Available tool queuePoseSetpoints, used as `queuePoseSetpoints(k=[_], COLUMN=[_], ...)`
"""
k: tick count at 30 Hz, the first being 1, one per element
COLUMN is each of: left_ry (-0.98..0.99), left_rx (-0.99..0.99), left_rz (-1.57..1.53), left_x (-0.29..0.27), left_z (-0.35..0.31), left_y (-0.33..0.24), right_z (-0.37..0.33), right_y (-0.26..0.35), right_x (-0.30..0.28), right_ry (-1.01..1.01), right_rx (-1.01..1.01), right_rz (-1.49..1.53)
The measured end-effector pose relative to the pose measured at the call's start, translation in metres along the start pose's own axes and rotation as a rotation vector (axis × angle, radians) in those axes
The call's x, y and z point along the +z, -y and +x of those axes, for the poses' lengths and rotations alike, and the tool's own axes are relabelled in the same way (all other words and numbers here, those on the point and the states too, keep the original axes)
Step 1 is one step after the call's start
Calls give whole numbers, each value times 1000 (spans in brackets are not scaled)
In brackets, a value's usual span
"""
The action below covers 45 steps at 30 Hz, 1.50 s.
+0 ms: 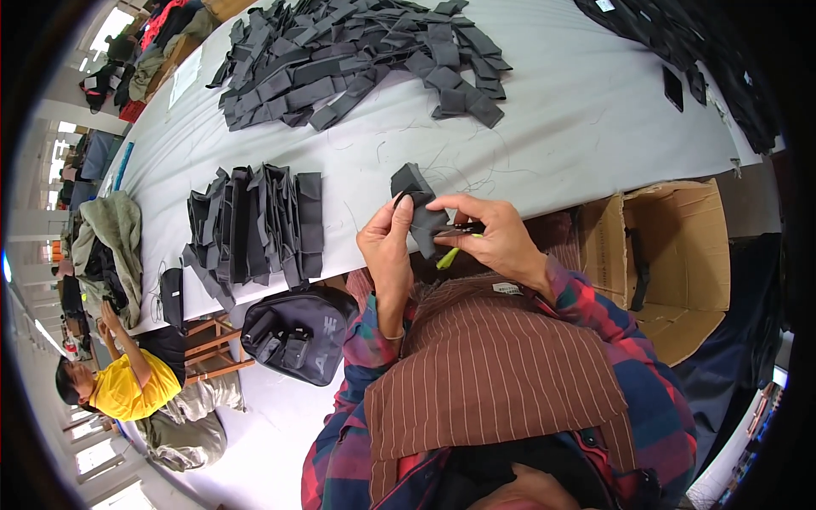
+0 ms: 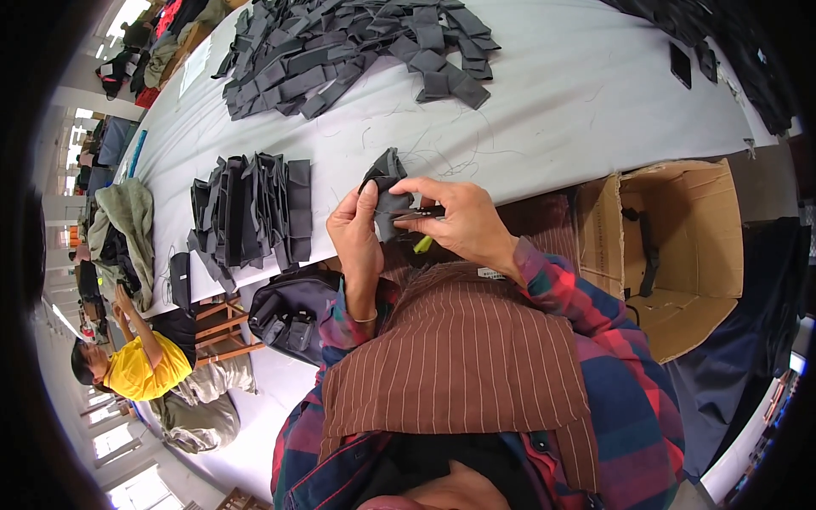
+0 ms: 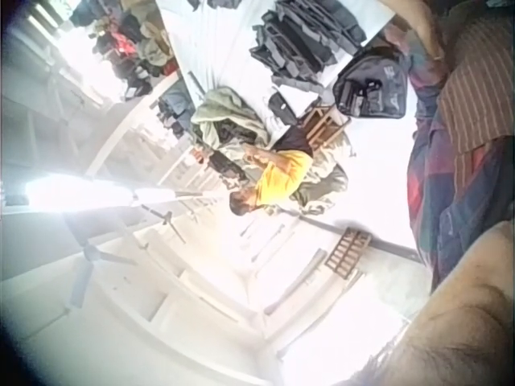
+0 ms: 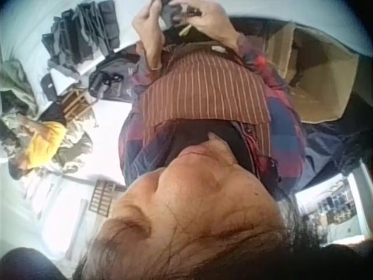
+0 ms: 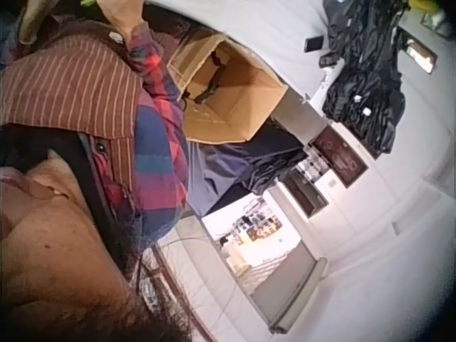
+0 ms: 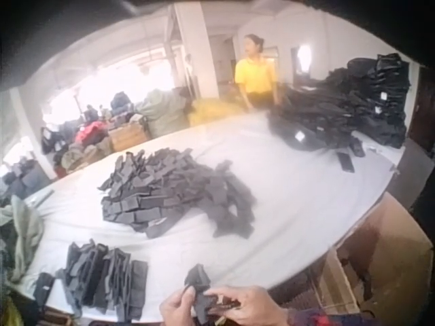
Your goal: Trimming and preparing black fabric straps using scissors at a manufacturing table.
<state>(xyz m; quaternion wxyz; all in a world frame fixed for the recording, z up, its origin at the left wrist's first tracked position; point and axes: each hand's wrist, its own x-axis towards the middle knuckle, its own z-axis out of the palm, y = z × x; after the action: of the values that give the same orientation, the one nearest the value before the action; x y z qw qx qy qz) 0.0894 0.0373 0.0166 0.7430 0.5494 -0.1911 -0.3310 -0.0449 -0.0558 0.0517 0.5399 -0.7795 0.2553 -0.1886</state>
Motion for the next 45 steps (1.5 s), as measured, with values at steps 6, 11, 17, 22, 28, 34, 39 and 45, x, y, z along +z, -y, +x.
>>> queuePoseSetpoints(k=[6, 11, 17, 22, 28, 34, 39, 45], left_ry=[6, 102, 123, 137, 181, 248, 375, 328], left_rx=[-10, -165, -211, -169, -90, -15, -2, -44], left_rz=[-37, -125, -320, -260, -130, 32, 117, 97], left_x=[-3, -8, -9, -10, -6, 4, 7, 7], left_z=[-4, -5, -2, -3, -6, -10, -11, -16], left_y=[8, 2, -18, -18, -18, -27, -29, -31], right_z=[0, 0, -3, -4, 0, 12, 27, 34], right_y=[-13, -18, -22, -17, -8, -1, 0, 5], right_x=[6, -5, -10, -18, -21, -20, -12, -5], right_ry=[31, 152, 204, 65, -107, -134, -228, -326], right_rx=[-151, -189, -207, -142, -109, -264, -346, -304], right_rz=[49, 194, 123, 239, 199, -26, -40, 33])
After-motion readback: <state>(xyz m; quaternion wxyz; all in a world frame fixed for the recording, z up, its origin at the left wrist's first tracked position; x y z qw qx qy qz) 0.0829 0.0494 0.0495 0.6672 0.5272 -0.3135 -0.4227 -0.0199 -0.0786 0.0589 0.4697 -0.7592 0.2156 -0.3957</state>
